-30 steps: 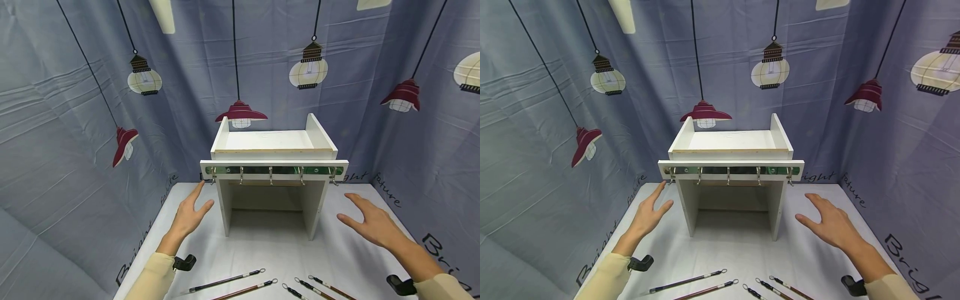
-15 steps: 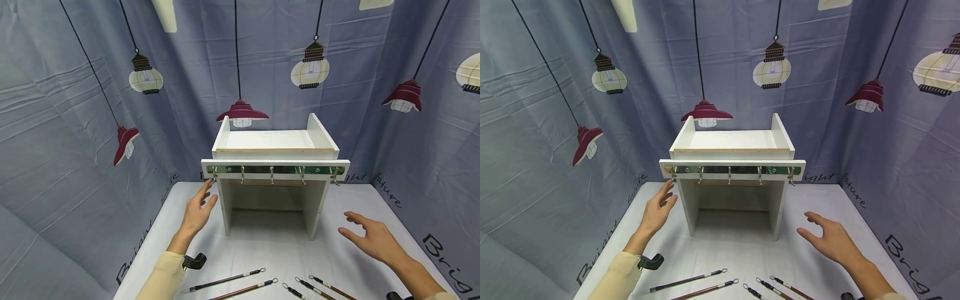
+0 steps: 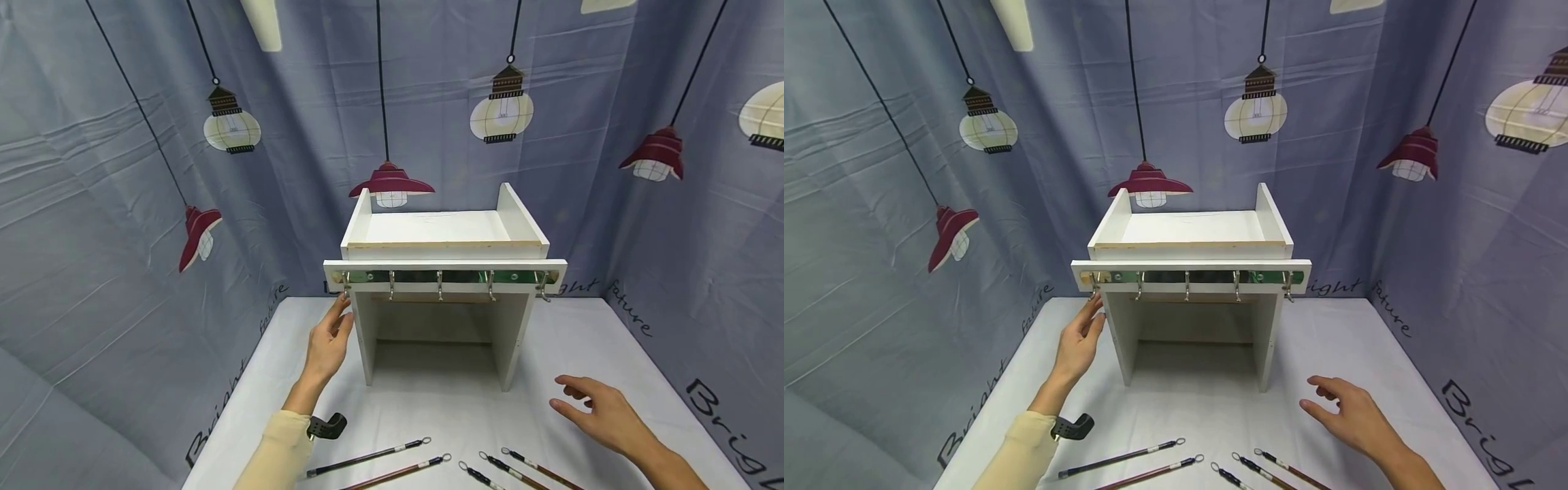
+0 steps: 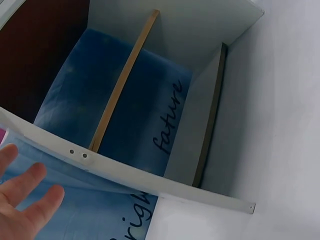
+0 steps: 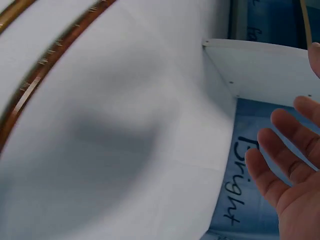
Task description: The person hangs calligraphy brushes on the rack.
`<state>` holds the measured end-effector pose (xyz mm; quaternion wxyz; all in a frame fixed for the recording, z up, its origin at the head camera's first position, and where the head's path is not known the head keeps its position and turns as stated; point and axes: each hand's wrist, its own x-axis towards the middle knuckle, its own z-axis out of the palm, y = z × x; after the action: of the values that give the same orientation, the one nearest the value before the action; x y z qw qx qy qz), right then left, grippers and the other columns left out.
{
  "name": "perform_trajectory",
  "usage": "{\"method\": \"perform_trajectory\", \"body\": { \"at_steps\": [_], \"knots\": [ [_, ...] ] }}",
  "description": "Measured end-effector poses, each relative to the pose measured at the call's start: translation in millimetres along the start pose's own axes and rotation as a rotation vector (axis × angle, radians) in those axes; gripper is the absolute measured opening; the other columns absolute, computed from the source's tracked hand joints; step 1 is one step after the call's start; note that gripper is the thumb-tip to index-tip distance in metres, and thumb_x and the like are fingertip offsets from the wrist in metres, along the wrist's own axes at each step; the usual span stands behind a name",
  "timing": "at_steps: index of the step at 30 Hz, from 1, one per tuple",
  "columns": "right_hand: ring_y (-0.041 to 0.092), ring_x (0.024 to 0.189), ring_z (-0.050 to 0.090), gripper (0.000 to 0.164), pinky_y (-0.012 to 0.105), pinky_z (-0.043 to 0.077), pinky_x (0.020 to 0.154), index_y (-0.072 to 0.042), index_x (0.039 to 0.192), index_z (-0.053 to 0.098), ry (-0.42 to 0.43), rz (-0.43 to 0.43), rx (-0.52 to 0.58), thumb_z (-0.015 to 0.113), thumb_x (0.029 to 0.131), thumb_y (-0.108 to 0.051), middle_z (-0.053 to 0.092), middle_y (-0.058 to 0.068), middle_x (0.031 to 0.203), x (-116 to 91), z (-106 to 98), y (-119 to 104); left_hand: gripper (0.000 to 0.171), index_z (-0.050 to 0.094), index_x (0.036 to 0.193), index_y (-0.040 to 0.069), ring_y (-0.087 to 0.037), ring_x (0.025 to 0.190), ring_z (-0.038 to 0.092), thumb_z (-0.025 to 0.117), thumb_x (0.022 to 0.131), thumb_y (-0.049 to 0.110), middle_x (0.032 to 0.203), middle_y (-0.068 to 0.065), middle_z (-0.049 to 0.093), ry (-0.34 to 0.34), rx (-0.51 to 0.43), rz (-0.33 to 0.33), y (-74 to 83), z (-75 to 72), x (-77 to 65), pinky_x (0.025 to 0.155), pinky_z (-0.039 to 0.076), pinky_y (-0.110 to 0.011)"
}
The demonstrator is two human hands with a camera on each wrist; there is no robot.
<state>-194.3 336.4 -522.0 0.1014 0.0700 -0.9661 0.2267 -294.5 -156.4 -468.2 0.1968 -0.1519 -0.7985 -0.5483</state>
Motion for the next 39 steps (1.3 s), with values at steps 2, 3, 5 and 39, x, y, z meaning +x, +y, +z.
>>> {"method": "perform_trajectory", "body": {
  "at_steps": [2, 3, 5, 39],
  "knots": [
    [0.020, 0.091, 0.066, 0.051, 0.027, 0.052, 0.066, -0.009, 0.121, 0.074, -0.012, 0.001, 0.005, 0.080, 0.088, -0.048, 0.075, 0.003, 0.107, -3, 4, 1, 0.051, 0.045, 0.157, 0.015, -0.037, 0.131, 0.061, 0.054, 0.109, 0.029, 0.151, -0.016, 0.056, 0.016, -0.001, 0.007, -1.3, 2.5, 0.8, 0.105, 0.052, -0.055],
    [0.019, 0.090, 0.066, 0.050, 0.026, 0.052, 0.066, -0.010, 0.120, 0.074, -0.016, 0.002, 0.008, 0.081, 0.088, -0.046, 0.074, 0.003, 0.106, -4, 6, 2, 0.050, 0.046, 0.156, 0.015, -0.037, 0.130, 0.062, 0.055, 0.109, 0.029, 0.151, -0.015, 0.056, 0.022, -0.005, 0.009, -1.6, 3.7, 0.9, 0.105, 0.052, -0.055],
    [0.017, 0.088, 0.064, 0.048, 0.025, 0.051, 0.065, -0.010, 0.119, 0.074, -0.034, 0.002, 0.013, 0.081, 0.087, -0.045, 0.074, 0.001, 0.105, -8, 11, 4, 0.049, 0.047, 0.156, 0.016, -0.036, 0.129, 0.063, 0.055, 0.109, 0.027, 0.151, -0.015, 0.057, 0.031, -0.017, 0.001, -2.2, 5.9, 0.9, 0.104, 0.053, -0.054],
    [-0.005, 0.078, 0.049, 0.030, 0.022, 0.048, 0.066, -0.025, 0.107, 0.076, -0.397, 0.086, 0.184, 0.081, 0.086, -0.046, 0.064, -0.011, 0.093, -52, 67, 12, 0.049, 0.051, 0.153, 0.012, -0.033, 0.129, 0.064, 0.055, 0.108, 0.032, 0.156, -0.009, 0.051, 0.127, -0.023, -0.064, -8.4, 22.8, 4.0, 0.099, 0.056, -0.049]
  ]
}}
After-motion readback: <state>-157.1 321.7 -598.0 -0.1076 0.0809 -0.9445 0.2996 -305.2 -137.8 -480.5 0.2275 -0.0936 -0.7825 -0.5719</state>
